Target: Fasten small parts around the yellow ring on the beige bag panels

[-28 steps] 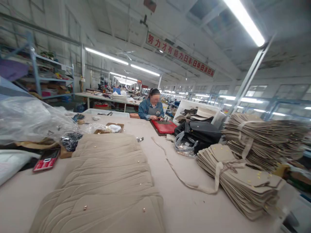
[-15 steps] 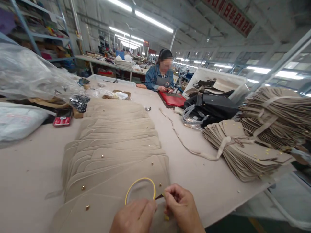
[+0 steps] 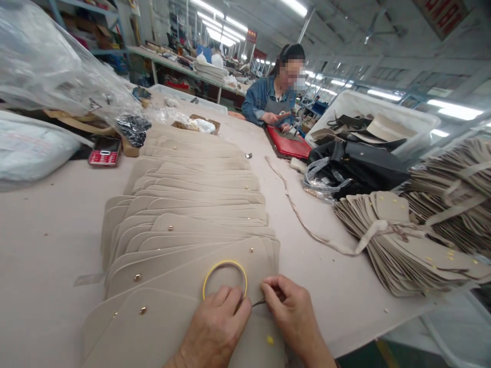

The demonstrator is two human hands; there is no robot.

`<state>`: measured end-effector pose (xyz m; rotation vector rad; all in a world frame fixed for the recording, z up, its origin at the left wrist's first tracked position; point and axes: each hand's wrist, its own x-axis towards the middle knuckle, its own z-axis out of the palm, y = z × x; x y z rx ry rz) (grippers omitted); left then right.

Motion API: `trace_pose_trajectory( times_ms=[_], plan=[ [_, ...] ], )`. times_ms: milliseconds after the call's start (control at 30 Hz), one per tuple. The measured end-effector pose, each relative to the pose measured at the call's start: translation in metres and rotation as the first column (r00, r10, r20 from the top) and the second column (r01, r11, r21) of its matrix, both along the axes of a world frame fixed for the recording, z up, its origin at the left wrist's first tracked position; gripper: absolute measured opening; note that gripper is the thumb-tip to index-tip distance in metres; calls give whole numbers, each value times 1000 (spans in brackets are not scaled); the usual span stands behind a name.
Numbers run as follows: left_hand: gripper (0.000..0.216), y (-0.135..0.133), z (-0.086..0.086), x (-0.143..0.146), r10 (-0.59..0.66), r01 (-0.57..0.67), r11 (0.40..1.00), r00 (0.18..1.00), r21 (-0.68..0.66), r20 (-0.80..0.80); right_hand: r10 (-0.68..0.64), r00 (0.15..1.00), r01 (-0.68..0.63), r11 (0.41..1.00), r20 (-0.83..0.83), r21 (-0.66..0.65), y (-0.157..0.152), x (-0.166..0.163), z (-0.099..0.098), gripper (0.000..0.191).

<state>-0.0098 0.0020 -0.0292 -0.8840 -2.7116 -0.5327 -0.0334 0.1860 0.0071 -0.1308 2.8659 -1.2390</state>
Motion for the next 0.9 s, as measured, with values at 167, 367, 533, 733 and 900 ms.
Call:
trace_pose_trajectory(
  times_ms=[167, 367, 533, 733, 900],
  plan=[
    [18, 1, 2, -1, 8, -8, 1000, 1000, 25, -2, 72, 992, -54, 985, -105, 167, -3, -2, -4, 19],
    [13, 1, 7, -2, 19, -18, 998, 1000, 52, -12, -9, 999, 14, 990, -39, 143, 1, -5, -2, 17],
    [11, 2, 8, -3, 12, -11, 999, 1000, 42, -12, -58, 997, 62, 996, 57, -70, 14, 4, -1, 21],
    [17, 1, 5, -2, -6, 5, 1000, 1000, 21, 25, 86, 972, -56, 988, -220, 142, 5, 16, -12, 17],
    [22, 0, 0, -1, -3, 2, 998, 1000, 56, 16, -19, 988, 49, 980, -156, 194, -8, 5, -10, 21]
  ],
)
